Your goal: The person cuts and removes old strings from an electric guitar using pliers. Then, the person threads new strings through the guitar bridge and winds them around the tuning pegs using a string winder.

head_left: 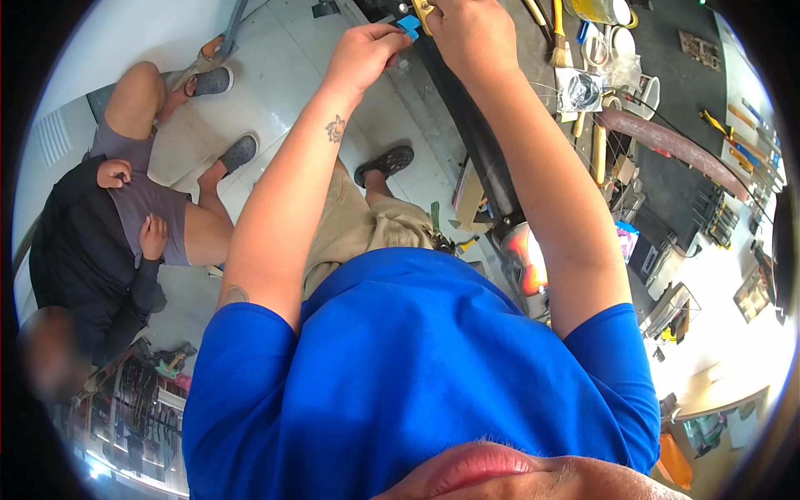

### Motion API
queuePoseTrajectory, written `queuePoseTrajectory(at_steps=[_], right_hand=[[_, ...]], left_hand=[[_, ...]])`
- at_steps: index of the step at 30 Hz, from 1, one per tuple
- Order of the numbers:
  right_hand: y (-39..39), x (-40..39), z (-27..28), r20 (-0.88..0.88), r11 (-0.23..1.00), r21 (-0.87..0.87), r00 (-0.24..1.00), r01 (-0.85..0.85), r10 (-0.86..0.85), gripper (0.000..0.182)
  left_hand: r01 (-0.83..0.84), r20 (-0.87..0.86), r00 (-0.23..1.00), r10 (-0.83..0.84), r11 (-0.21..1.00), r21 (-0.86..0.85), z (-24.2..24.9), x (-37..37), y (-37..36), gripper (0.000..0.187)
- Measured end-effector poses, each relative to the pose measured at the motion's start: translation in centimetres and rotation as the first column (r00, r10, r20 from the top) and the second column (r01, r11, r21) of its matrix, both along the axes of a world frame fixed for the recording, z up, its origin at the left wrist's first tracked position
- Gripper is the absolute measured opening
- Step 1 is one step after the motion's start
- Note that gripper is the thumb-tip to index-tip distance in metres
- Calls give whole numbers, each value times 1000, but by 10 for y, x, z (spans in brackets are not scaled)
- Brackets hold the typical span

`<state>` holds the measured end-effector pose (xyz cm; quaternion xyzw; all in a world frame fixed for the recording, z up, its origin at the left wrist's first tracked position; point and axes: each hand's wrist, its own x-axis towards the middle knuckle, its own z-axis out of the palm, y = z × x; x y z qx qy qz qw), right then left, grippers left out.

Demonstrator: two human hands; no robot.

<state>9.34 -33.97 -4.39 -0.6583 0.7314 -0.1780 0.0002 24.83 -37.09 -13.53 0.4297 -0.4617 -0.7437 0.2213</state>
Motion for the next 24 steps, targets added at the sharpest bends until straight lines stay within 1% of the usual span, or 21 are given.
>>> queuePoseTrajectory(at_steps=[6, 9, 12, 14, 15, 18, 21, 24], right_hand=[[-1, -2, -8, -39, 1000, 8, 999, 17, -16, 12], [-4, -10, -14, 75, 999, -47, 997, -25, 29, 11], [-8, -18, -17, 178, 999, -23, 983, -37, 40, 16], [-10, -24, -15, 247, 1000, 13, 969, -21, 17, 18], [-11, -25, -14, 280, 999, 32, 960, -13, 3, 20], [-13, -25, -10, 324, 987, 144, 938, 76, -120, 21], [-19, -18, 5, 409, 919, 342, 850, 196, -333, 23], [-17, -16, 6, 382, 934, 304, 875, 185, -298, 20]], left_hand=[[12, -26, 1000, -12, 1000, -6, -3, 3, -1, 21], [7, -49, 999, -7, 1000, 2, -9, 1, 0, 21], [-5, -56, 998, 6, 1000, 14, -7, 2, 2, 21], [-7, -62, 998, 8, 1000, 21, -7, 2, 1, 21], [-2, -67, 998, 3, 1000, 26, -8, 2, 0, 21], [8, -79, 997, -5, 999, 37, -10, 3, 0, 21], [14, -94, 996, -9, 999, 51, -8, 4, 0, 21], [11, -82, 997, -6, 999, 53, -8, 3, 0, 22]])
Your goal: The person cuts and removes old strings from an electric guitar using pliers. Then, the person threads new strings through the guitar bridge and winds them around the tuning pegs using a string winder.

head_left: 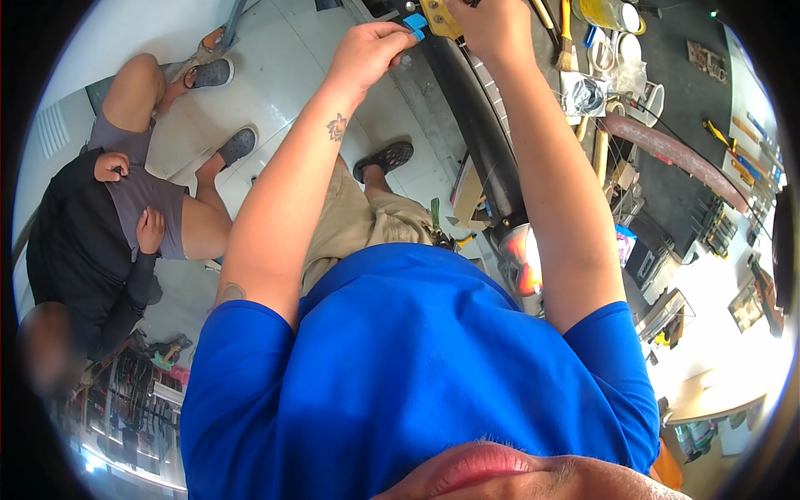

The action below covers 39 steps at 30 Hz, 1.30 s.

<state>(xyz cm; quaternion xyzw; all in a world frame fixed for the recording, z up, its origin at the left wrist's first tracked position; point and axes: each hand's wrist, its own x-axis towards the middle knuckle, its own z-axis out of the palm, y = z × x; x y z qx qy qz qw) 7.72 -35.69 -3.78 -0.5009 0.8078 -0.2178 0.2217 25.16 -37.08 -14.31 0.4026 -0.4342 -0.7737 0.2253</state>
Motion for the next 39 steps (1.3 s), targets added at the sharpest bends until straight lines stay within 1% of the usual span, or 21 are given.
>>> queuePoseTrajectory(at_steps=[3, 6, 9, 11, 12, 15, 18, 19, 20, 21, 24, 27, 30, 33, 36, 37, 39], right_hand=[[4, 2, -9, -263, 973, -111, 950, -204, 169, 18], [4, 8, -10, -293, 967, -137, 941, -217, 169, 17], [-2, -4, -21, -293, 959, -172, 942, -223, 166, 18], [-5, -7, -19, -94, 996, -65, 994, -67, 61, 20], [-7, -7, -16, 1, 1000, 1, 1000, 5, -5, 21], [-11, -4, -10, 130, 992, 77, 986, 96, -105, 25], [-13, -5, -12, 162, 993, 83, 982, 90, -102, 21], [-10, -10, -19, 49, 998, -58, 998, -33, 36, 20], [-4, -20, -32, -83, 969, -182, 984, -169, 156, 19], [1, -22, -35, -227, 906, -283, 940, -314, 254, 18], [16, -25, -36, -306, 865, -315, 905, -391, 297, 16], [25, -22, -35, -390, 844, -296, 863, -447, 321, 15], [29, -17, -31, -349, 865, -276, 882, -419, 316, 15], [32, -9, -11, -308, 928, 18, 881, -372, 359, 26], [33, -10, -13, -292, 925, -17, 887, -379, 358, 36], [35, -8, -13, -310, 938, 6, 891, -348, 332, 36], [38, -12, -29, -409, 920, 18, 837, -391, 363, 37]], left_hand=[[7, 41, 999, -6, 1000, -8, 3, -1, -1, 21], [7, 50, 999, -7, 1000, -4, 5, -1, -1, 21], [-1, 28, 1000, 1, 1000, 15, 6, -2, -1, 20], [-2, 18, 1000, 1, 1000, 27, 6, -1, -1, 20], [0, 16, 1000, 0, 1000, 30, 5, -1, -1, 20], [10, 2, 1000, -10, 999, 49, 3, -1, -2, 20], [13, -3, 1000, -13, 998, 65, 1, -1, -2, 20], [15, -2, 1000, -14, 998, 69, 0, -2, -2, 20], [21, -7, 1000, -21, 997, 69, -2, -2, -3, 20], [27, -13, 1000, -27, 997, 69, -2, -1, -3, 20], [24, -10, 1000, -23, 997, 69, -2, -4, -6, 20], [21, -8, 1000, -21, 996, 89, -2, -4, -4, 20], [16, -5, 1000, -15, 995, 98, -5, -4, -5, 21], [3, 1, 1000, -4, 994, 111, -5, -7, -3, 21], [2, 8, 1000, -3, 994, 112, -6, -8, -3, 22], [4, 10, 1000, -5, 994, 108, -6, -8, -5, 22], [5, 17, 1000, -7, 995, 96, -9, -10, -6, 23]])
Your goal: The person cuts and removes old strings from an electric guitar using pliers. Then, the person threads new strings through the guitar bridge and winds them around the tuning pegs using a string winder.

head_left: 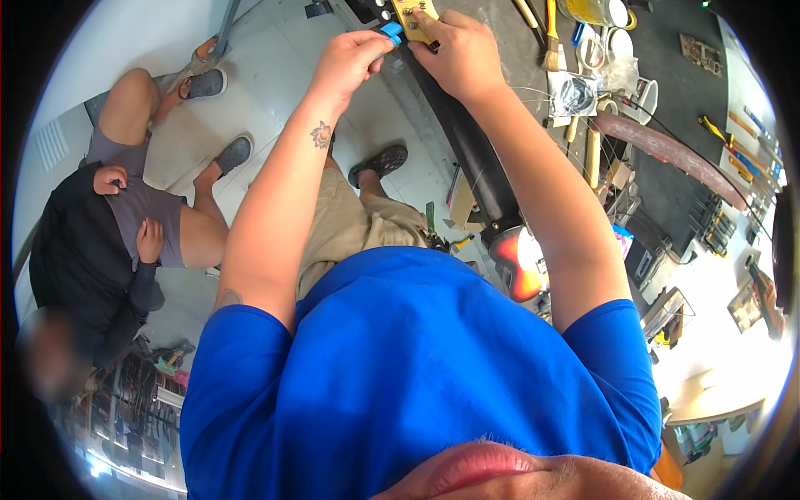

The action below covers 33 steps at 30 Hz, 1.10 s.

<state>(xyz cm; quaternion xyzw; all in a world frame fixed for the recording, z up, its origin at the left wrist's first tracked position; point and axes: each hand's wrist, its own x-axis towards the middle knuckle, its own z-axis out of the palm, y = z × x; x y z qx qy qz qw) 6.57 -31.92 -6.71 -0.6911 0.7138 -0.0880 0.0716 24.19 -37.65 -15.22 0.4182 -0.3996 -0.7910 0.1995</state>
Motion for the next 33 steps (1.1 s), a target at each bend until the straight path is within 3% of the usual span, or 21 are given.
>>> queuePoseTrajectory(at_steps=[1, 4, 7, 10, 11, 13, 20, 23, 26, 29, 32, 33], right_hand=[[0, -2, -7, -50, 1000, -10, 998, -25, 25, 39], [1, -10, -17, 126, 986, -153, 988, -65, 85, 40], [0, -11, -18, 185, 980, -192, 979, -46, 82, 41], [2, -9, -17, 208, 981, -190, 976, -22, 62, 26], [4, -10, -22, 212, 985, -170, 976, -22, 58, 35], [5, -14, -35, 214, 990, -139, 975, -26, 56, 55], [14, 5, -45, 161, 995, -89, 985, -50, 63, 59], [13, 1, -50, 178, 989, -133, 980, -61, 85, 58], [16, 0, -52, 181, 989, -131, 979, -71, 94, 59], [14, 0, -52, 181, 988, -139, 979, -73, 98, 59], [12, 2, -49, 178, 985, -155, 978, -80, 108, 58], [10, 4, -43, 169, 983, -159, 979, -88, 115, 58]], left_hand=[[0, 5, 1000, 0, 1000, -3, -2, 1, 1, 24], [53, 2, 999, -53, 999, -4, -8, 7, -5, 26], [160, 161, 977, -139, 979, -125, -8, 29, -13, 29], [159, 257, 964, -65, 917, -366, -14, 39, -18, 35], [156, 282, 959, -28, 882, -444, -14, 40, -16, 36], [186, 312, 949, -47, 881, -434, -15, 39, -17, 36], [136, 298, 953, -47, 949, -284, -17, 43, -14, 34], [227, 286, 948, -138, 924, -307, -22, 42, -26, 33], [2, 72, 997, 21, 951, -308, -30, 43, -39, 32], [-109, 258, 945, 201, 937, -333, -37, 36, -30, 26], [312, 434, 899, -67, 793, -523, -49, 36, -19, 27], [247, 341, 937, -80, 842, -480, -42, 39, -24, 28]])
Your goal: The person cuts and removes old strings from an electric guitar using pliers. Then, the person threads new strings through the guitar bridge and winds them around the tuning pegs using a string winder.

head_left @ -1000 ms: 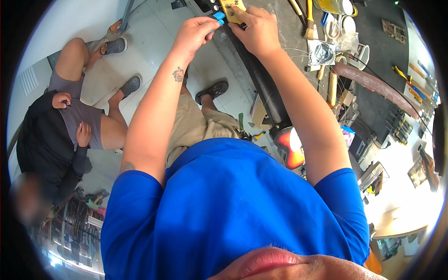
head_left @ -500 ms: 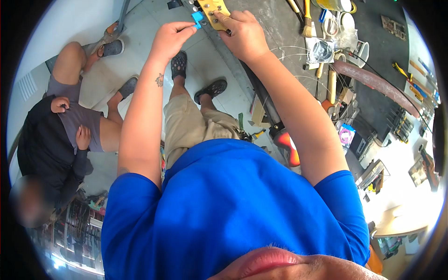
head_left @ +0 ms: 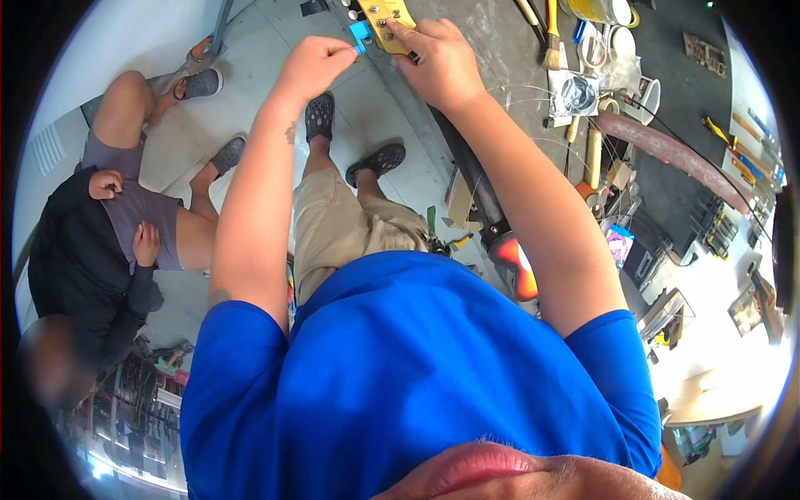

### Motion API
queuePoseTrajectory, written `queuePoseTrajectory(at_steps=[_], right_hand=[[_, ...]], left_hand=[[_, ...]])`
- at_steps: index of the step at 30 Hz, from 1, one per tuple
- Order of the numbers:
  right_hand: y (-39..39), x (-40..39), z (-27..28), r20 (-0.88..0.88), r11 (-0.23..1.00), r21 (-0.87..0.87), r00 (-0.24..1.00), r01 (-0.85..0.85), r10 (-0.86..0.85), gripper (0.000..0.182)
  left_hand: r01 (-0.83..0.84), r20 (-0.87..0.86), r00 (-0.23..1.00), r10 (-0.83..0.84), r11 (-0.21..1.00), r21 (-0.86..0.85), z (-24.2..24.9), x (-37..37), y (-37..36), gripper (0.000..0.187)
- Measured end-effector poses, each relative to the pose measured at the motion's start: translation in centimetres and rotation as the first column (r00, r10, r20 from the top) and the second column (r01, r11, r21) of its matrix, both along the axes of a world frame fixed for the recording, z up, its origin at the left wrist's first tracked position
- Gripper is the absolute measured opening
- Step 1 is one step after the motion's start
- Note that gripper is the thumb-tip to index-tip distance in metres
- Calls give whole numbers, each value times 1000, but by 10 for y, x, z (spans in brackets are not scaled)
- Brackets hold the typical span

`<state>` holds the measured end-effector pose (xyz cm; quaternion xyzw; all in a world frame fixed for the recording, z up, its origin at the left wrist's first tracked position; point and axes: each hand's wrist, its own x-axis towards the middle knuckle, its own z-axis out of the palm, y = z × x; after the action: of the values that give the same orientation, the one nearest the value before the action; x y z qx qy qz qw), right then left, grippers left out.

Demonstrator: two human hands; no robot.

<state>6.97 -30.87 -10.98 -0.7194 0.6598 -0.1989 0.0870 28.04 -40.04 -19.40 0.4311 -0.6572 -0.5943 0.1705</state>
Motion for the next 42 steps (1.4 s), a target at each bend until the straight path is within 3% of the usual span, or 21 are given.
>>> queuePoseTrajectory(at_steps=[2, 5, 8, 11, 14, 17, 20, 23, 26, 29, 32, 35, 38, 41, 42], right_hand=[[2, 0, 0, -1, 1000, -2, 1000, -3, 3, 58], [2, -4, -12, 6, 1000, -14, 1000, -2, 2, 56], [1, -2, -12, -15, 1000, 2, 1000, 12, -12, 52], [5, 1, -5, -21, 995, 91, 999, 34, -33, 47], [1, -2, -7, 9, 996, 85, 1000, 23, -24, 47], [3, -4, -11, 38, 997, 75, 999, 19, -22, 46], [4, -3, -12, 43, 997, 69, 999, 26, -29, 44], [1, -4, -12, 44, 999, 38, 999, 21, -23, 43], [-1, -6, -13, 22, 1000, 11, 1000, 14, -14, 43], [8, -1, -9, 10, 996, 84, 999, 33, -34, 41], [1, -5, -12, 11, 997, 68, 999, 32, -33, 39], [5, -4, -11, 15, 996, 77, 999, 42, -44, 38], [3, -2, -7, 8, 997, 71, 999, 39, -40, 37], [2, -5, -9, 6, 999, 41, 999, 35, -36, 39], [1, -4, -8, 7, 999, 30, 999, 34, -34, 40]], left_hand=[[-18, -180, 982, 51, 984, 180, 21, 10, -10, 28], [-221, -44, 971, 235, 953, 206, -3, 2, -13, 27], [124, 199, 972, -126, 992, 21, 0, 3, -13, 27], [7, -148, 989, 22, 982, 191, 23, 9, -13, 27], [-221, -64, 967, 246, 938, 268, 0, 4, -13, 27], [93, 108, 989, -102, 992, 84, -3, 4, -10, 25], [-17, -194, 977, 86, 942, 334, 18, 12, -20, 26], [-202, 25, 979, 200, 963, 177, -5, 0, -12, 26], [161, -57, 987, -152, 949, 270, 19, 12, -22, 27], [-71, -282, 928, 244, 858, 509, -6, 12, -23, 27], [124, 115, 983, -143, 980, 158, 8, 4, -16, 27], [-19, -281, 945, 165, 888, 459, 8, 11, -22, 26], [12, 77, 997, -20, 995, 101, -9, 5, -12, 22], [106, -224, 974, -5, 892, 440, 14, 15, -24, 25], [11, -173, 983, 64, 916, 402, 11, 11, -19, 25]])
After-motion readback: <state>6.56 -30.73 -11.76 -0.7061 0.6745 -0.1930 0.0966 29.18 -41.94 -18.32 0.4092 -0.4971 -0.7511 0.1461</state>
